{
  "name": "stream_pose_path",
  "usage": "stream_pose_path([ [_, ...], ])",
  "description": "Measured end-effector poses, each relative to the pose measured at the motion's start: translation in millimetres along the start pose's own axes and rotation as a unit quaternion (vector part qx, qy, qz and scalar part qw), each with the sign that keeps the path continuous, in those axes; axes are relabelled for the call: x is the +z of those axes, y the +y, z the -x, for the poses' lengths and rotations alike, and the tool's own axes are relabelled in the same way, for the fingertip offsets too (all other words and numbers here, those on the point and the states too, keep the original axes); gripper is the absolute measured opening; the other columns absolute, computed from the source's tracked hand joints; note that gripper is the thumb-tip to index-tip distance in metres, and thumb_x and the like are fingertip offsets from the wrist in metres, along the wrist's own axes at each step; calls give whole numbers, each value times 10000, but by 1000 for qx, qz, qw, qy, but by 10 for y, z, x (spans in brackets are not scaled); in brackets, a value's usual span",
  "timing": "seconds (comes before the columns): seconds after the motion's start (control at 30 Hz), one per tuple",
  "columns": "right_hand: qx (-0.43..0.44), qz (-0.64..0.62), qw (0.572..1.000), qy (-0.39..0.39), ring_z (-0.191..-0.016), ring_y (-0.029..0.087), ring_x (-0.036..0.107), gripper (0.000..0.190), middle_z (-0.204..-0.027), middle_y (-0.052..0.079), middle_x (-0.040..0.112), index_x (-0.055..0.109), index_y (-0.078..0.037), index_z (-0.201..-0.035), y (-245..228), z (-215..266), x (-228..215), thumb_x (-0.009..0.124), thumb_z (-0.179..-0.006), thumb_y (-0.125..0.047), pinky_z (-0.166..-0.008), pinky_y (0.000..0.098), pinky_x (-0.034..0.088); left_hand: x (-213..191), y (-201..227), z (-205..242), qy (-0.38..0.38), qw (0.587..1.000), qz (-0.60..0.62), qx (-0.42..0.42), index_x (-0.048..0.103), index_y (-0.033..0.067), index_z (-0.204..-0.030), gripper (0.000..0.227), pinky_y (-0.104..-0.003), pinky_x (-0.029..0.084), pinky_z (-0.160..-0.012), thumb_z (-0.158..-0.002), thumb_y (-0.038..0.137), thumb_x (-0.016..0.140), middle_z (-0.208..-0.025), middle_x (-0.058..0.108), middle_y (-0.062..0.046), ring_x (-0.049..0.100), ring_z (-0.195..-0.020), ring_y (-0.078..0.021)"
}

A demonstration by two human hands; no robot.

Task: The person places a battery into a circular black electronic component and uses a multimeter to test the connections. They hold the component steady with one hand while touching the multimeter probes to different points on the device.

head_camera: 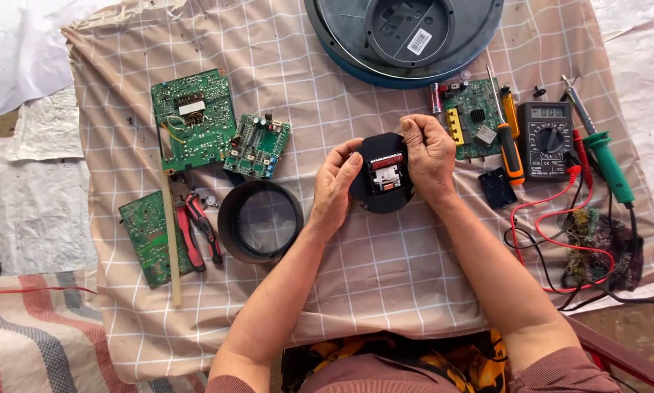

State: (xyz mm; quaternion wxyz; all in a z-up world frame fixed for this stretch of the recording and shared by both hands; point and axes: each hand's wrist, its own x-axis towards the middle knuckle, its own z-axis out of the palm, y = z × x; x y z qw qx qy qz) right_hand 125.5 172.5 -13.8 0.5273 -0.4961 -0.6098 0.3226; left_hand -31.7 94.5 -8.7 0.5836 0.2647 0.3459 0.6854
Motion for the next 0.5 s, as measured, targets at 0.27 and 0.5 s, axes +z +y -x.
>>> stream_pose_path([
  [0.27, -3, -23, 1000, 1, -774, 136, 651, 148, -823, 77, 687, 767, -84, -1068, 34, -17, -12, 705, -1077, -219, -736, 309, 560, -247, -298, -37, 33, 998, -14, 51, 545, -3, -1386, 436, -261, 645, -720, -985, 84, 693, -935, 718, -90, 725, -815, -122],
  [0.5, -88, -10, 996, -24, -926, 231, 632, 311, -1032, 182, 667, 667, 13, -1277, -440, 104, -71, 650, -1108, -248, -811, 369, 551, -234, -206, -32, 110, 968, -115, 193, 546, 37, -1408, 388, -189, 603, -749, -1039, 103, 646, -960, 726, -36, 661, -856, -37],
])
